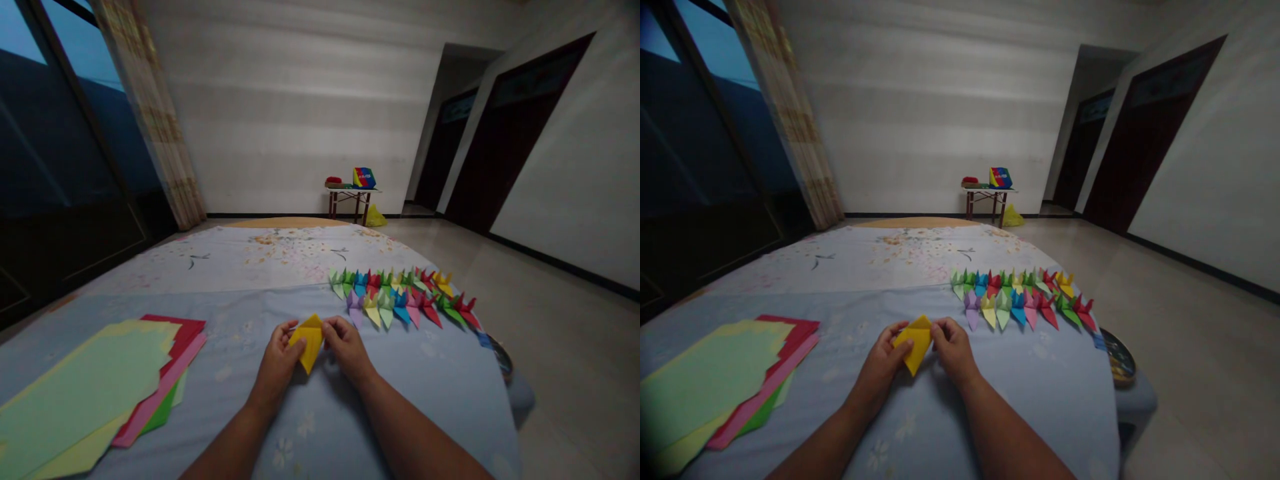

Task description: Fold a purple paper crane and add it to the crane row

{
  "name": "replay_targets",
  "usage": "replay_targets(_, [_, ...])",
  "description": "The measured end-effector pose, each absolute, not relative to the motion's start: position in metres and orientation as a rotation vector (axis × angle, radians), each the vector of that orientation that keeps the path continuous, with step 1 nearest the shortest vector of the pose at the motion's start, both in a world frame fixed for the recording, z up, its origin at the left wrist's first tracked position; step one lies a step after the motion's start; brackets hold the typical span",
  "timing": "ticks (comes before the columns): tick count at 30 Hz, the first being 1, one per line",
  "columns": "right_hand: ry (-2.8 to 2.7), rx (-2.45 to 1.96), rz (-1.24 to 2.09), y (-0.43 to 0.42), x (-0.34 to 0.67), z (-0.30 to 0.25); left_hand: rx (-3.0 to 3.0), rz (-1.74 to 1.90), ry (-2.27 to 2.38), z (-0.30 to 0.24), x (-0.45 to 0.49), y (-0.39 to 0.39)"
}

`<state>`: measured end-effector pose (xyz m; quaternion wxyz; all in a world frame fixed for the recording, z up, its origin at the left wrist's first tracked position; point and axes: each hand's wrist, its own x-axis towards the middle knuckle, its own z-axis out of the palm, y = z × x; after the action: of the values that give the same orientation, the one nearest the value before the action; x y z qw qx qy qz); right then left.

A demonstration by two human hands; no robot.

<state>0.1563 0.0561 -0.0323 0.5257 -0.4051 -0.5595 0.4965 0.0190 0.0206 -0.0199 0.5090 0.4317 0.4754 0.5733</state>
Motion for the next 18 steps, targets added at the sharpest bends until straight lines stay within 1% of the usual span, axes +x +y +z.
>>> replay_targets(7, [-1.314, -0.956, 1.168, 0.0535, 0.1572, -0.029, 1.049, 1.413, 1.182, -0.0228, 0.0203, 0.0225])
replay_targets(11, [-1.412, -0.948, 1.16, 0.0502, 0.1561, -0.0306, 1.157, 1.443, 1.246, -0.0231, 0.0236, 0.0193])
replay_targets(18, [-1.538, -1.003, 1.042, 0.048, 0.1568, -0.0347, 1.254, 1.429, 1.281, -0.0216, 0.0235, 0.0156])
